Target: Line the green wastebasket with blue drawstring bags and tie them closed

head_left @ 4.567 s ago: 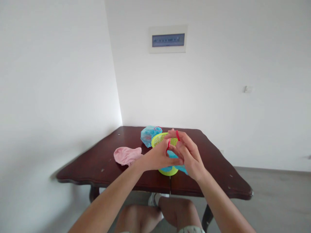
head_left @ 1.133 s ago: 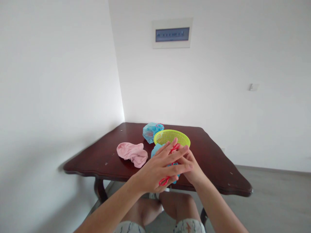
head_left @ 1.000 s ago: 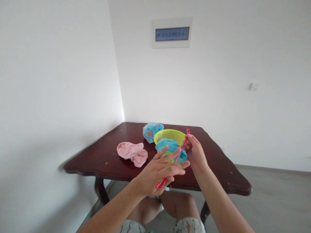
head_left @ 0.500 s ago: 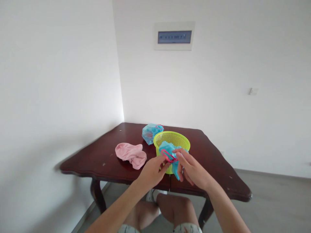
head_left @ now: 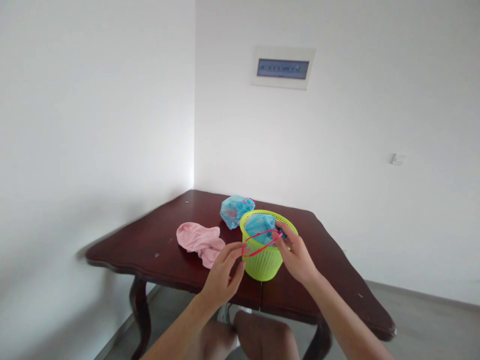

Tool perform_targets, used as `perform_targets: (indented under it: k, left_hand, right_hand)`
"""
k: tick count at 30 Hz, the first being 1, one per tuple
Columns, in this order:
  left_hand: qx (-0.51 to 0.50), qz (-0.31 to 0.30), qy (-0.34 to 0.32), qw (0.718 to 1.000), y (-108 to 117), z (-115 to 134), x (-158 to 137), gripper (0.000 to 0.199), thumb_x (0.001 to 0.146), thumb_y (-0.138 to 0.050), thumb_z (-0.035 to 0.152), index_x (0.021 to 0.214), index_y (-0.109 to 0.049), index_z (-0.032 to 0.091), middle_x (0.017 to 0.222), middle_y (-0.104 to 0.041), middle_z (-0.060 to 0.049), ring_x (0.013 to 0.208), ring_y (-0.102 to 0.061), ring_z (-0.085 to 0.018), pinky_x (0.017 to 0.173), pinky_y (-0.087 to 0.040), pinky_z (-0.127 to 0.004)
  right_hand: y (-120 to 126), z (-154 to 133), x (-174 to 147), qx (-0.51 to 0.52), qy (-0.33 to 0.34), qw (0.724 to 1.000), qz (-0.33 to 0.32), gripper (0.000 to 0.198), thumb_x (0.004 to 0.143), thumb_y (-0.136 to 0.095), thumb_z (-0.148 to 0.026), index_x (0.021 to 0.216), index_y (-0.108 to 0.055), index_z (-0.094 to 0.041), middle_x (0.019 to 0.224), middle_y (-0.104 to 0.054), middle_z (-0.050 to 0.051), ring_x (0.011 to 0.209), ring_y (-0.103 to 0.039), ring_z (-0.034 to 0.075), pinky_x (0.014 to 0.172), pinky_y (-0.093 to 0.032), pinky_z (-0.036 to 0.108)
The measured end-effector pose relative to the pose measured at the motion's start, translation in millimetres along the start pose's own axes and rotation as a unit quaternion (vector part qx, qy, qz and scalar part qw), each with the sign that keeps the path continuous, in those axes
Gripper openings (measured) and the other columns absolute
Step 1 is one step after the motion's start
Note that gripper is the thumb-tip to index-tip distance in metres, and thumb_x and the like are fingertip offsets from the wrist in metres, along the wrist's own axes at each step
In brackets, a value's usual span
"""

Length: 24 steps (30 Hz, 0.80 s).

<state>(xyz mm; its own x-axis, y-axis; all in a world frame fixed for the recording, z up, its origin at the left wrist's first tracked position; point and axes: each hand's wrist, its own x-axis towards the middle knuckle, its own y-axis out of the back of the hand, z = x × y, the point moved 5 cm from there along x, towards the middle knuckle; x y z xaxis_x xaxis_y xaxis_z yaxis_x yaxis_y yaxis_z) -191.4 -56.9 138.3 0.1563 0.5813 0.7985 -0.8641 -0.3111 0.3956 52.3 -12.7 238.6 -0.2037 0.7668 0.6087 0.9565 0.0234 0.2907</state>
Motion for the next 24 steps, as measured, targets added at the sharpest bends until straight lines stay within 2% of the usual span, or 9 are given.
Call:
perform_targets:
  k: [2, 4, 6, 8, 10, 14, 18, 21, 24]
  left_hand:
    - [0.044, 0.0, 0.045, 0.998, 2, -41, -16, 0.036, 0.122, -0.053, 0.027, 0.153, -0.072, 0.026, 0.155, -0.073, -0.016, 0.15, -0.068, -0.032, 0.132, -0.055, -0.057]
    - [0.107, -0.011, 0.09, 0.99, 0, -85, -34, 0.038, 0.121, -0.052, 0.029, 0.153, -0.073, 0.025, 0.162, -0.072, -0.016, 0.155, -0.066, -0.034, 0.134, -0.054, -0.061]
    - [0.179, -0.024, 0.124, 0.976, -5, -123, -53, 0.042, 0.119, -0.054, 0.031, 0.156, -0.074, 0.024, 0.172, -0.067, -0.017, 0.163, -0.061, -0.039, 0.135, -0.052, -0.066]
    - [0.246, -0.043, 0.151, 0.956, -14, -152, -72, 0.049, 0.117, -0.057, 0.035, 0.162, -0.072, 0.022, 0.18, -0.061, -0.018, 0.169, -0.055, -0.044, 0.135, -0.052, -0.07]
    - [0.3, -0.064, 0.163, 0.938, -23, -169, -86, 0.056, 0.116, -0.059, 0.04, 0.168, -0.069, 0.022, 0.184, -0.057, -0.018, 0.174, -0.049, -0.047, 0.135, -0.051, -0.071]
    - [0.349, -0.085, 0.153, 0.921, -34, -176, -96, 0.061, 0.116, -0.06, 0.045, 0.172, -0.067, 0.023, 0.185, -0.056, -0.015, 0.177, -0.046, -0.045, 0.139, -0.047, -0.071]
    - [0.352, -0.082, 0.148, 0.921, -36, -176, -98, 0.06, 0.114, -0.061, 0.042, 0.171, -0.068, 0.028, 0.184, -0.057, -0.011, 0.175, -0.049, -0.044, 0.14, -0.046, -0.071]
    - [0.351, -0.076, 0.149, 0.921, -36, -178, -100, 0.059, 0.113, -0.061, 0.041, 0.171, -0.068, 0.031, 0.185, -0.057, -0.008, 0.175, -0.049, -0.043, 0.141, -0.046, -0.07]
    - [0.359, -0.077, 0.144, 0.919, -37, -179, -101, 0.057, 0.114, -0.059, 0.04, 0.17, -0.069, 0.03, 0.184, -0.058, -0.006, 0.174, -0.051, -0.042, 0.14, -0.047, -0.071]
  right_hand:
    - [5, -4, 22, -0.18, 0.079, 0.977, -0.076, 0.049, 0.115, -0.072, -0.053, 0.158, -0.076, -0.03, 0.132, -0.087, 0.014, 0.114, -0.083, 0.035, 0.1, -0.071, 0.049]
    - [10, -2, 51, -0.347, 0.135, 0.914, -0.163, 0.06, 0.116, -0.067, -0.051, 0.172, -0.067, -0.028, 0.125, -0.088, 0.016, 0.109, -0.084, 0.037, 0.104, -0.068, 0.053]
    - [23, -2, 91, -0.449, 0.172, 0.855, -0.192, 0.07, 0.117, -0.064, -0.05, 0.182, -0.055, -0.025, 0.115, -0.089, 0.017, 0.102, -0.084, 0.037, 0.104, -0.067, 0.055]
    - [46, -7, 139, -0.507, 0.203, 0.828, -0.129, 0.078, 0.115, -0.062, -0.046, 0.186, -0.046, -0.019, 0.129, -0.088, 0.02, 0.113, -0.083, 0.041, 0.112, -0.064, 0.06]
    - [77, -17, 188, -0.532, 0.224, 0.816, 0.002, 0.084, 0.114, -0.061, -0.046, 0.188, -0.039, -0.014, 0.158, -0.076, 0.026, 0.139, -0.074, 0.048, 0.124, -0.056, 0.067]
    - [130, -12, 263, -0.544, 0.211, 0.788, 0.198, 0.082, 0.116, -0.052, -0.046, 0.188, -0.035, -0.01, 0.176, -0.06, 0.029, 0.158, -0.06, 0.051, 0.131, -0.047, 0.073]
    - [139, 39, 296, -0.527, 0.163, 0.817, 0.169, 0.079, 0.115, -0.051, -0.041, 0.186, -0.036, -0.01, 0.167, -0.068, 0.03, 0.14, -0.073, 0.046, 0.119, -0.058, 0.066]
    - [125, 97, 286, -0.427, 0.066, 0.896, 0.102, 0.067, 0.111, -0.059, -0.035, 0.174, -0.056, -0.012, 0.15, -0.08, 0.027, 0.12, -0.079, 0.038, 0.109, -0.062, 0.054]
    - [104, 151, 252, -0.273, -0.028, 0.96, 0.044, 0.04, 0.095, -0.073, -0.023, 0.134, -0.083, -0.018, 0.122, -0.089, 0.016, 0.102, -0.078, 0.029, 0.101, -0.061, 0.044]
